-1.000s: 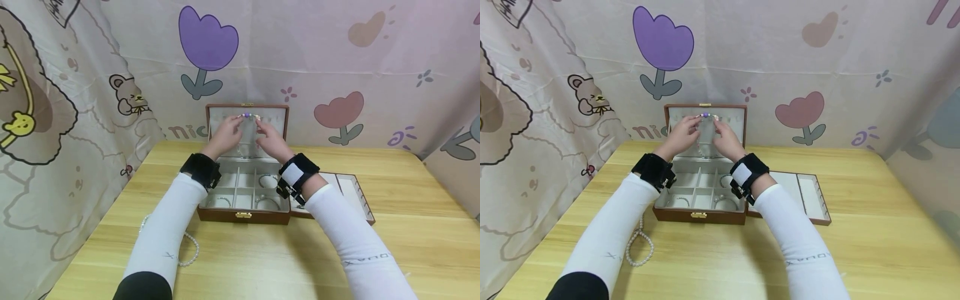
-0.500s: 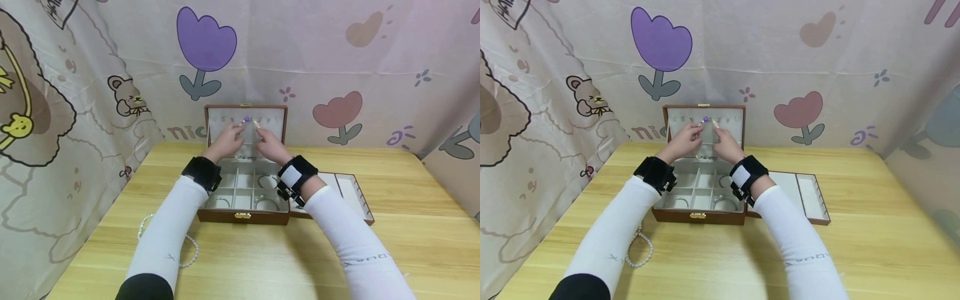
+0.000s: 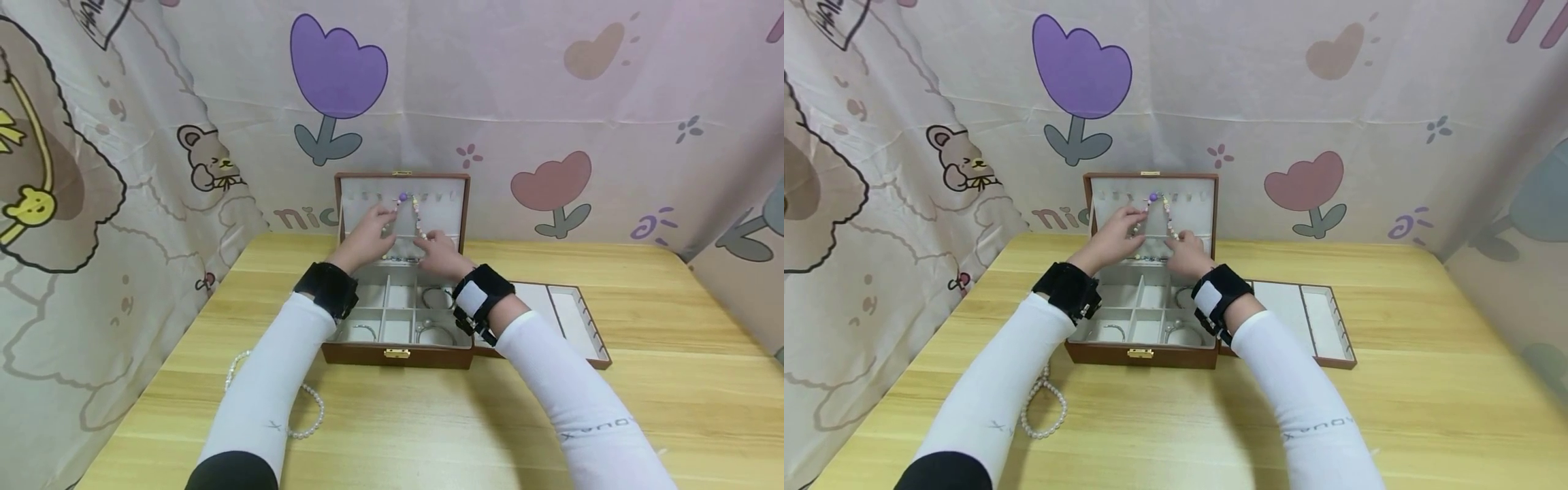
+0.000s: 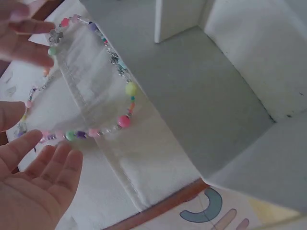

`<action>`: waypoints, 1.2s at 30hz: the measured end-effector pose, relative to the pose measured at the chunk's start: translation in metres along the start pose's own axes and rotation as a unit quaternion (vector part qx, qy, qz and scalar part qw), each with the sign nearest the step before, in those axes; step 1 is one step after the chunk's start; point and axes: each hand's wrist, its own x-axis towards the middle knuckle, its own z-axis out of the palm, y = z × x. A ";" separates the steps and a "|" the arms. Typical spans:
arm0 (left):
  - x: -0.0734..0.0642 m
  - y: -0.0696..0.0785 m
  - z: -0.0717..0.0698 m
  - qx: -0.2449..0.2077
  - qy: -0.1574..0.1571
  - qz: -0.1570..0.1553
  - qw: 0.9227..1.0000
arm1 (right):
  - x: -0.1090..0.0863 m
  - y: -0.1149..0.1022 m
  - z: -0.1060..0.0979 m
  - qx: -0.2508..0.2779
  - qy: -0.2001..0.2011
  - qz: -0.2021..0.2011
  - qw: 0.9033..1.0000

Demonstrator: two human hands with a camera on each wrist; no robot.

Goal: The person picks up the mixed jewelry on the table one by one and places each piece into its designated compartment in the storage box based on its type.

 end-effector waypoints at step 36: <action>-0.195 -0.020 0.003 0.059 -0.246 -0.087 0.963 | -0.112 -0.101 0.094 -0.090 -0.135 -0.171 0.972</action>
